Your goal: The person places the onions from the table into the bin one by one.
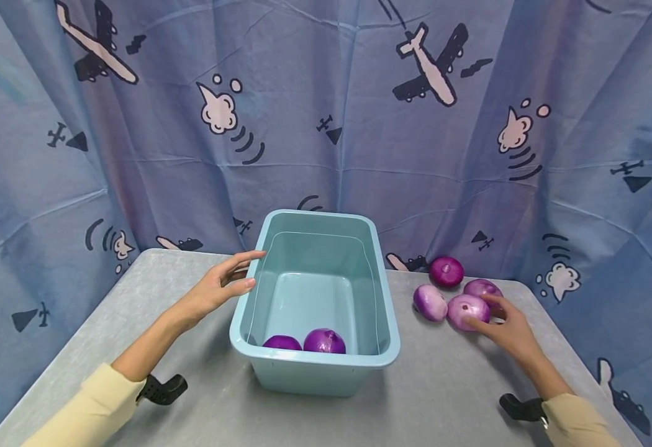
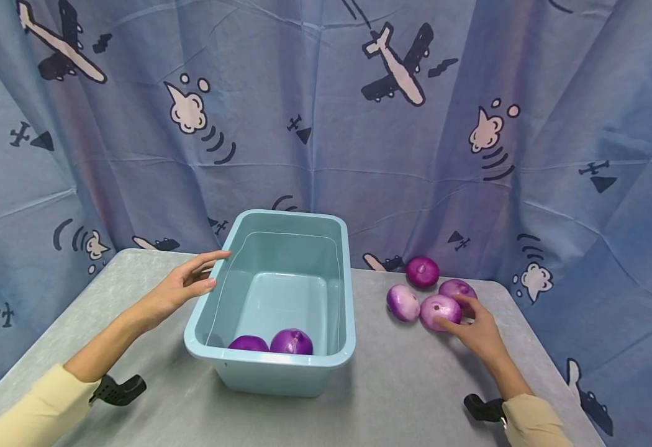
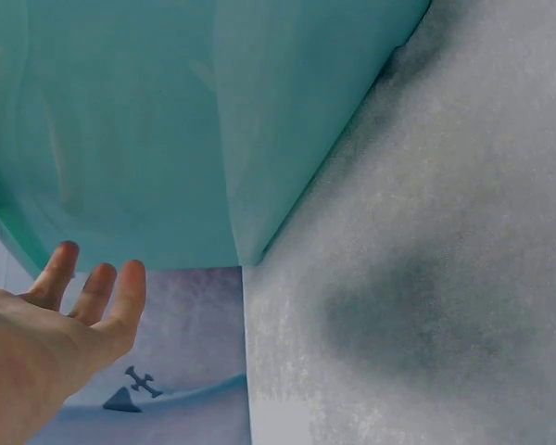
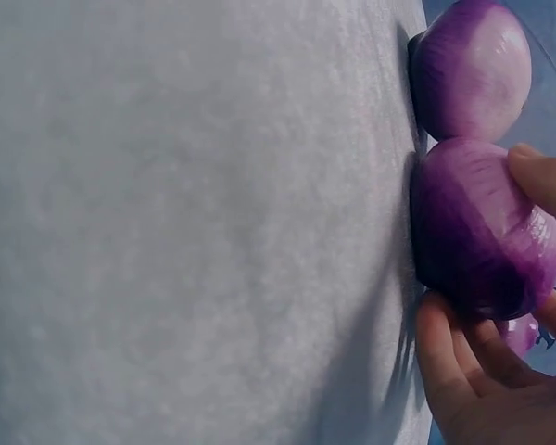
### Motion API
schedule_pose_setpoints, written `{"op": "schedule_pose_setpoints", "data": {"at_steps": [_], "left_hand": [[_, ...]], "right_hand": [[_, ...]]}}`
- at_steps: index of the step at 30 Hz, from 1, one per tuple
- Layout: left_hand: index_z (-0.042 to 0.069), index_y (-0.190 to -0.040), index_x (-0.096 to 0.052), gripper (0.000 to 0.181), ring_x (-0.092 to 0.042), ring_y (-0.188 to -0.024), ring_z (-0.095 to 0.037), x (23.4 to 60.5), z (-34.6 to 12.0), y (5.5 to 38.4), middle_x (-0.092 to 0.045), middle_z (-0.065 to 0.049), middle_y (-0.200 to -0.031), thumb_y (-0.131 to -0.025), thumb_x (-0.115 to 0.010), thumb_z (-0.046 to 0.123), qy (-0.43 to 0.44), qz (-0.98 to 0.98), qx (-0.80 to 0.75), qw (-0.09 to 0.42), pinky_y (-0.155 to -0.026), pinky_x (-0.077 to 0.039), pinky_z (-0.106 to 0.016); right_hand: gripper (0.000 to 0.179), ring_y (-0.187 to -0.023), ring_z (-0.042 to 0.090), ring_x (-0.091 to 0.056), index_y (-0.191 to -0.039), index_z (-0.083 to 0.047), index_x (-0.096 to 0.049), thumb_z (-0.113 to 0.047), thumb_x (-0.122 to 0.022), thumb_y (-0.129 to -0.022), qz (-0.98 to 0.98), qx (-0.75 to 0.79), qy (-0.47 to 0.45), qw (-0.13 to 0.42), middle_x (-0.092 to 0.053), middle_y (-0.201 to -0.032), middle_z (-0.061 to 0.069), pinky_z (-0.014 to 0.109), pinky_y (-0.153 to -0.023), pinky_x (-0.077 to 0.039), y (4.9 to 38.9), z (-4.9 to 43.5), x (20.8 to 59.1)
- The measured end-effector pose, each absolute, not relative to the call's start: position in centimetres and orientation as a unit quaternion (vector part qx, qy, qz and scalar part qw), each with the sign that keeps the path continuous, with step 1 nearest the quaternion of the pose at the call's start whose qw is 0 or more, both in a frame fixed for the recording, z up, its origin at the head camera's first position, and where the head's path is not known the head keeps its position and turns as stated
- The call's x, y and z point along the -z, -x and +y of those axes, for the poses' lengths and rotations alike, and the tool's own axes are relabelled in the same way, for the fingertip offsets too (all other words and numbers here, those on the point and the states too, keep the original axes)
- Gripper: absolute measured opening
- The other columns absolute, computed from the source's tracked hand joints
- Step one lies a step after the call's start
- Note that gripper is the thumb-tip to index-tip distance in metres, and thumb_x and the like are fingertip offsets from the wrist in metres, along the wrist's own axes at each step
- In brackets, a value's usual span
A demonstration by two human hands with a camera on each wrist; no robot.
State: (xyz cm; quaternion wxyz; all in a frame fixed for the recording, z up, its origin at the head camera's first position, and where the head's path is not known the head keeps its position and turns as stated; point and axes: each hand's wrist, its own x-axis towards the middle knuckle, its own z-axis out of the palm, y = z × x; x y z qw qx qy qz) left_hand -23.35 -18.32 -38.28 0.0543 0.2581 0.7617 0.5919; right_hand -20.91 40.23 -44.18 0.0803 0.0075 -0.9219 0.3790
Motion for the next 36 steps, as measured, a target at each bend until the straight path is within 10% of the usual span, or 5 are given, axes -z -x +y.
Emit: {"op": "schedule_pose_setpoints", "data": {"at_steps": [28, 36], "left_hand": [[0.021, -0.153, -0.047, 0.054, -0.03, -0.145, -0.034, 38.2, -18.3, 23.4, -0.04, -0.004, -0.156, -0.101, -0.063, 0.025, -0.259, 0.759, -0.595, 0.054, -0.11, -0.031, -0.059], [0.019, -0.153, -0.047, 0.055, -0.028, -0.145, -0.034, 38.0, -18.3, 23.4, -0.041, -0.005, -0.156, -0.101, -0.064, 0.024, -0.258, 0.755, -0.6, 0.06, -0.111, -0.03, -0.058]], "right_hand": [[0.074, -0.12, 0.049, -0.046, -0.146, 0.005, -0.042, -0.032, -0.078, -0.092, -0.91, -0.406, 0.012, 0.084, -0.042, -0.142, 0.033, 0.011, -0.071, -0.043, 20.2, 40.7, 43.1], [0.067, -0.103, 0.005, -0.052, -0.143, 0.002, -0.048, -0.024, -0.081, -0.091, -0.905, -0.405, -0.01, 0.128, -0.048, -0.138, 0.023, 0.01, -0.072, -0.046, 20.4, 41.4, 42.5]]}}
